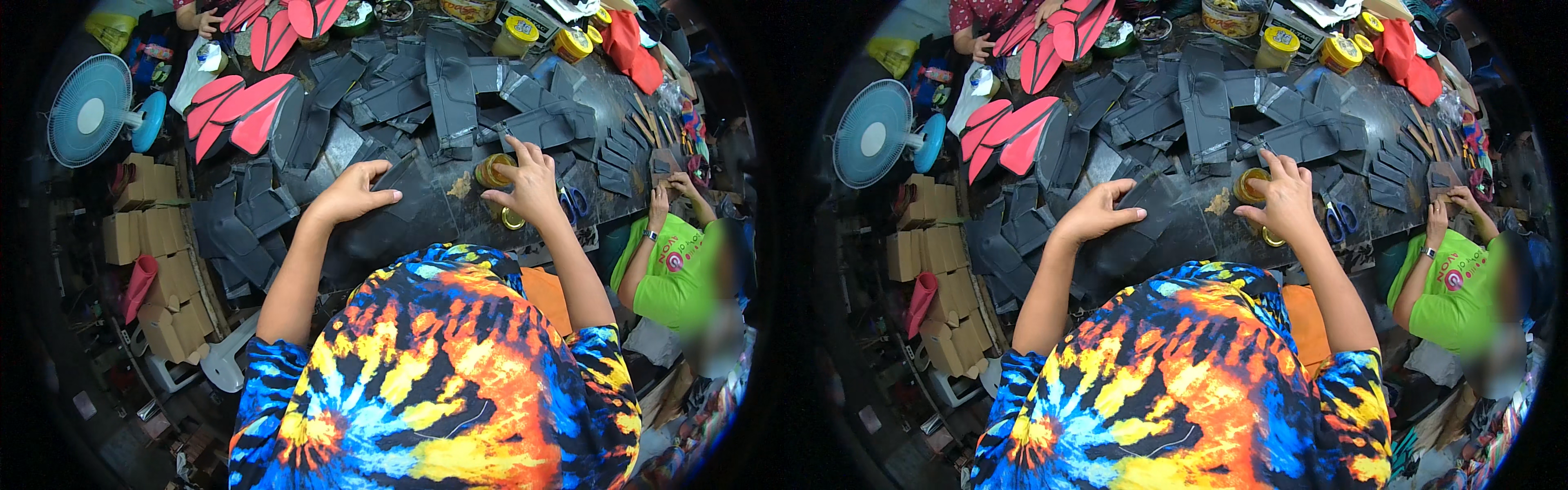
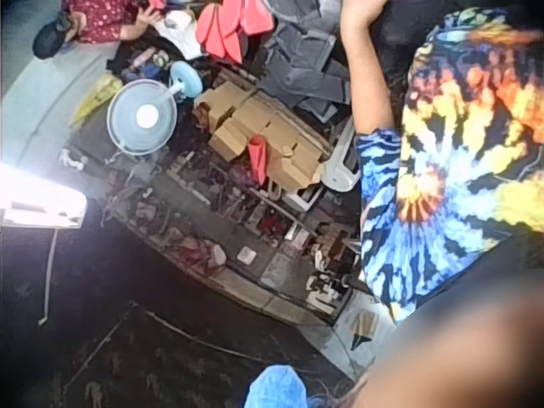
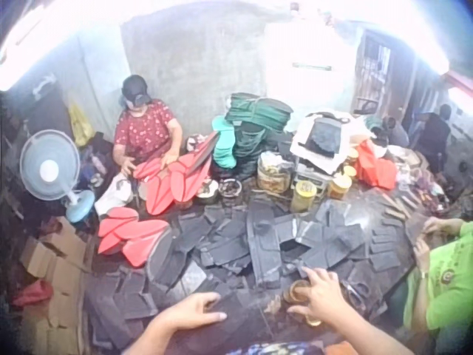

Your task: The person repeatedly picks up black shoe parts from a cluttered table, turns them over, and places them back down. They handle multiple similar parts one at a time, occasionally shifting piles to access more items.

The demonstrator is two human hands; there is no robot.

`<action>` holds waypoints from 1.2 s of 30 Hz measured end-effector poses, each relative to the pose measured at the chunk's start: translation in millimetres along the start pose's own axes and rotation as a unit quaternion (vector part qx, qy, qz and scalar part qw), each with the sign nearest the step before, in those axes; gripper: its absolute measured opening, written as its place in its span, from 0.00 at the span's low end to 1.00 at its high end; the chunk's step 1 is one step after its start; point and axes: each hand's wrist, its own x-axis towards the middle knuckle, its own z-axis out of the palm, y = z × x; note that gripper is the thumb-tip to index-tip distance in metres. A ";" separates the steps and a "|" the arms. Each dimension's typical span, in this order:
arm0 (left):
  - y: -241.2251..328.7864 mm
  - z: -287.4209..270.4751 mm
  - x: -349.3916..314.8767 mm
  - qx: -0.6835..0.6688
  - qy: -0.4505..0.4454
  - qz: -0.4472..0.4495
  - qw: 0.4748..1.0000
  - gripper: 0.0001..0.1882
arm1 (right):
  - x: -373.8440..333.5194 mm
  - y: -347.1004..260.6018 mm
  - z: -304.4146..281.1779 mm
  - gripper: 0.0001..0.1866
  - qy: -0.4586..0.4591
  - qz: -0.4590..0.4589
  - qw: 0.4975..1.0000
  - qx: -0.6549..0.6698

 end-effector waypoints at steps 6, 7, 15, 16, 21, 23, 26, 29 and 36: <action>26.1 2.8 3.3 -0.177 -0.087 0.003 0.980 0.18 | 1.2 7.5 -0.2 0.25 0.045 -0.001 0.998 0.036; 25.7 3.8 6.3 -0.184 -0.087 0.000 0.979 0.18 | -3.1 9.7 -2.9 0.24 0.099 0.003 0.994 0.048; 23.8 2.9 13.8 -0.204 -0.106 0.025 0.973 0.20 | -32.4 -8.3 -32.0 0.17 0.097 -0.004 0.987 0.126; 25.2 2.0 14.3 -0.207 -0.115 0.024 0.971 0.20 | -29.7 -14.6 -39.9 0.16 0.079 0.020 0.970 0.231; 36.5 0.7 17.6 -0.216 -0.173 0.033 0.960 0.21 | -2.0 -59.2 -78.4 0.16 0.086 -0.030 0.893 0.441; 41.1 0.4 16.2 -0.226 -0.199 0.036 0.953 0.23 | 21.2 -74.4 -78.9 0.20 0.105 -0.082 0.885 0.445; 46.5 -0.8 12.4 -0.229 -0.215 0.051 0.948 0.24 | 35.0 -86.1 -78.2 0.22 0.103 -0.094 0.892 0.429; 48.8 -2.6 6.9 -0.236 -0.214 0.061 0.946 0.24 | 38.0 -90.0 -73.5 0.24 0.109 -0.098 0.902 0.407; 49.8 -4.6 2.3 -0.275 -0.206 0.079 0.936 0.24 | 33.4 -84.9 -73.3 0.26 0.136 -0.146 0.904 0.378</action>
